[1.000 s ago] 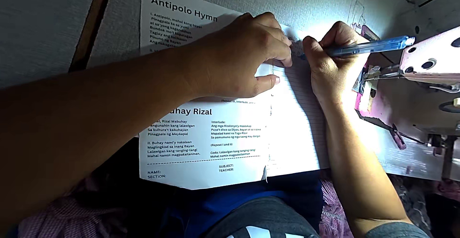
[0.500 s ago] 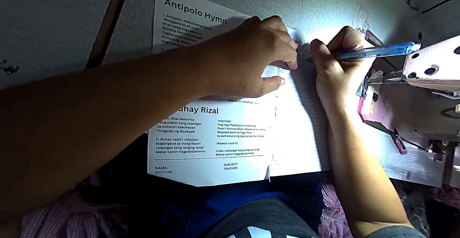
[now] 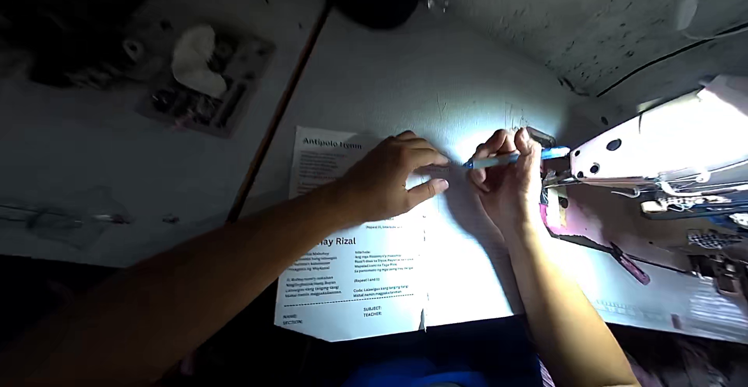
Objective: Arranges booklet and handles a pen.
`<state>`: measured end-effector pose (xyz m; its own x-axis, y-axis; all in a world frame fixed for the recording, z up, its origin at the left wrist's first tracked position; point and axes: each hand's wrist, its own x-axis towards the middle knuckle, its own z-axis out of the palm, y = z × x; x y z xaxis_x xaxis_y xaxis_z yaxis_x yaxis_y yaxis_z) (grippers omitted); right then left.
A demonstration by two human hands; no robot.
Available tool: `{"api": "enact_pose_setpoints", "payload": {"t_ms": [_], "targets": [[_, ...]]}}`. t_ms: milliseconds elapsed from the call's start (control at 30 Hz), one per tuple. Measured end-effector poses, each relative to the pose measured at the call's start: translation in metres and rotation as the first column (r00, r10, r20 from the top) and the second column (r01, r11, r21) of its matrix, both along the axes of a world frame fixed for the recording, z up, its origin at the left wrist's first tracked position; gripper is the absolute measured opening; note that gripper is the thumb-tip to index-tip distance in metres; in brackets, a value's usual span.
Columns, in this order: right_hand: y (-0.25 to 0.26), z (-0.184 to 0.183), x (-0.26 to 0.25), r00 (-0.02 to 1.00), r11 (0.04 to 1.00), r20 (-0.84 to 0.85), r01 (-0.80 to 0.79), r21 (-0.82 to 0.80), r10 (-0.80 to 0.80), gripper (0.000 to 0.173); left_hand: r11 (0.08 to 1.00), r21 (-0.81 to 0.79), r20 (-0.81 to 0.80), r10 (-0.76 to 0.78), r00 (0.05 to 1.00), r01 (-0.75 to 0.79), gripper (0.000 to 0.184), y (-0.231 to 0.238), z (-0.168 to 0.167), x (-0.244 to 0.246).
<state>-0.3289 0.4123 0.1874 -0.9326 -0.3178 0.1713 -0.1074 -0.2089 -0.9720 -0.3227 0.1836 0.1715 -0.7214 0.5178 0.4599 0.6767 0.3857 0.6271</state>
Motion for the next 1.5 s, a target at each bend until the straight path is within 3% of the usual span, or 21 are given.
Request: {"api": "enact_pose_setpoints", "payload": {"t_ms": [133,300,367,500,567,633,733,800,867,1033,1267,1367,1500], "targets": [[-0.011,0.006,0.007,0.998,0.999,-0.046,-0.047,0.024,0.048,0.051,0.991,0.131,0.261,-0.044,0.964,0.009,0.027,0.012,0.034,0.018],[-0.003,0.022,0.019,0.982,0.987,-0.134,-0.142,-0.076,0.131,0.017,0.981,0.187,0.476,-0.142,0.868,0.058,0.028,0.022,0.067,0.028],[0.011,0.030,0.022,0.955,0.945,-0.177,-0.269,-0.186,0.237,0.016,0.966,0.235,0.505,-0.217,0.836,0.109,0.023,0.022,0.074,0.034],[0.037,0.046,0.034,0.916,0.934,-0.282,-0.330,-0.135,0.284,0.016,0.949,0.276,0.589,-0.290,0.755,0.149,0.014,0.024,0.085,0.050],[0.038,0.052,0.046,0.911,0.951,-0.329,-0.295,-0.095,0.250,0.014,0.946,0.258,0.547,-0.310,0.777,0.196,0.017,0.027,0.086,0.058],[0.037,0.054,0.058,0.912,0.970,-0.364,-0.232,-0.072,0.191,0.012,0.957,0.210,0.437,-0.273,0.857,0.198,0.022,0.030,0.088,0.066],[0.029,0.050,0.072,0.927,0.985,-0.365,-0.130,-0.110,0.081,0.008,0.999,0.038,0.126,-0.031,0.992,0.027,0.021,0.036,0.089,0.080],[0.017,0.041,0.081,0.954,0.991,-0.299,-0.020,-0.133,-0.021,0.011,0.993,-0.039,-0.130,0.103,0.986,-0.109,0.013,0.043,0.082,0.087],[0.010,0.034,0.089,0.973,0.989,-0.214,0.063,-0.136,-0.092,0.016,0.984,-0.063,-0.241,0.146,0.960,-0.166,0.012,0.047,0.074,0.091],[0.009,0.039,0.098,0.993,0.984,0.040,0.119,-0.131,-0.115,0.018,0.960,-0.077,-0.280,0.240,0.930,-0.271,0.020,0.045,0.070,0.106],[0.011,0.051,0.108,0.998,0.990,-0.041,0.031,-0.137,-0.037,0.014,0.979,-0.054,-0.197,0.181,0.964,-0.195,0.022,0.041,0.077,0.116],[0.012,0.054,0.113,0.997,0.991,-0.071,0.025,-0.129,-0.034,0.010,0.984,-0.035,-0.070,0.172,0.983,-0.175,0.023,0.040,0.083,0.121],[0.017,0.054,0.118,0.972,0.994,-0.236,-0.020,-0.106,-0.006,0.004,0.996,-0.012,0.095,0.094,0.991,-0.093,0.026,0.036,0.093,0.124]]}}
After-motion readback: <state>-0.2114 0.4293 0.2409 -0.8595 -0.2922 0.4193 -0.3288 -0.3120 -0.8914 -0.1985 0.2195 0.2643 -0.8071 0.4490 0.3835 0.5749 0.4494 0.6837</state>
